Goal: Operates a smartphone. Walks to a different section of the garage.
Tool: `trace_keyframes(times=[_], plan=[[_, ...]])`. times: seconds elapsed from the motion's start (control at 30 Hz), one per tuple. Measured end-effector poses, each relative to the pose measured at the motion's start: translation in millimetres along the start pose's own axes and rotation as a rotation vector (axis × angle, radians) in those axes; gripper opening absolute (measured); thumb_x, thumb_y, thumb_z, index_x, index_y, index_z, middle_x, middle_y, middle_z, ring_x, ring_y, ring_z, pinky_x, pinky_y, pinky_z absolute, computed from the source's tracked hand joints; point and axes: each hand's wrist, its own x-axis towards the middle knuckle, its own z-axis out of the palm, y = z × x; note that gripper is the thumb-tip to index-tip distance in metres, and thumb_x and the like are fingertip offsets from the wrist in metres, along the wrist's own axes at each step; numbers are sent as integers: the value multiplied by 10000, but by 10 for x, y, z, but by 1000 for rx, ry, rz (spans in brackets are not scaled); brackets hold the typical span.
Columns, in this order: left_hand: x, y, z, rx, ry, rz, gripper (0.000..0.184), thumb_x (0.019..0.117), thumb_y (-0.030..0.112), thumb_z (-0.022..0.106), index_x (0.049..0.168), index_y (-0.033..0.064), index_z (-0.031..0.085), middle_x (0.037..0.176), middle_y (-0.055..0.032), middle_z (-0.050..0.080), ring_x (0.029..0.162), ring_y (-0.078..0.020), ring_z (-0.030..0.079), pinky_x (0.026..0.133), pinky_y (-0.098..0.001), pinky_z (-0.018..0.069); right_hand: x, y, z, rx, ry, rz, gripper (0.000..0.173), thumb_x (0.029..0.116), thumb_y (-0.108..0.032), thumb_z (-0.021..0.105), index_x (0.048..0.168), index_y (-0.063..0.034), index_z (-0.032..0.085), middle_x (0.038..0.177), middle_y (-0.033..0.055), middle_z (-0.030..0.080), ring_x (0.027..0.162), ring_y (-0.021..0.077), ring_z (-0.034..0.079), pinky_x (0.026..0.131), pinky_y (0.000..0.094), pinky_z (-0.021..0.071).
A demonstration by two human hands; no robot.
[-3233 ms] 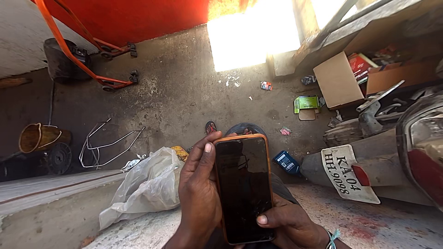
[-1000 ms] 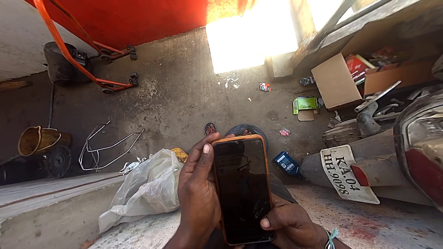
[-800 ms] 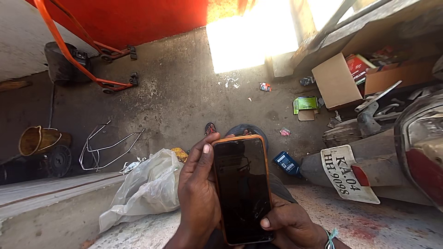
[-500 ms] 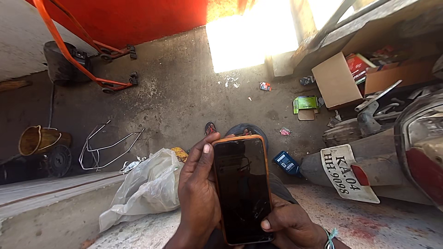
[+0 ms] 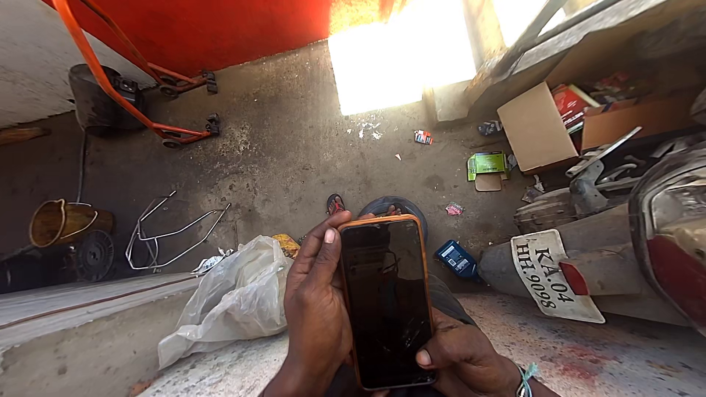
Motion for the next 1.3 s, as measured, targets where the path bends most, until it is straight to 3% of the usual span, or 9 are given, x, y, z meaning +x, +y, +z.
trace_keyframes(times=[0.3,0.47,1.07,1.3], plan=[[-3,-2,-3,1,5,-2,392,1106,170,302,1263,56,643,1149,-89,721,1084,-142,697,912,-284,585,-1,0,7,5,11,-4,398,911,2,541,1243,-165,684,1204,-3,716,1150,113,665,992,366,552],[-5,-1,-1,0,8,0,393,1107,171,299,1261,53,641,1148,-91,722,1084,-146,698,912,-286,585,-3,3,3,12,8,8,393,916,-9,535,1248,-161,678,1214,11,711,1156,139,667,983,403,561],[-7,18,4,-30,-21,35,390,1108,179,309,1241,73,660,1108,-58,727,1058,-116,700,910,-276,586,19,-31,19,-8,-2,4,378,927,-16,540,1240,-170,685,1204,-8,716,1147,114,668,987,371,557],[-11,27,10,-38,-25,46,383,1108,165,315,1238,69,662,1111,-62,732,1060,-117,702,919,-276,584,25,-24,29,6,13,6,363,936,-28,552,1247,-159,686,1206,13,718,1148,139,673,978,399,566]])
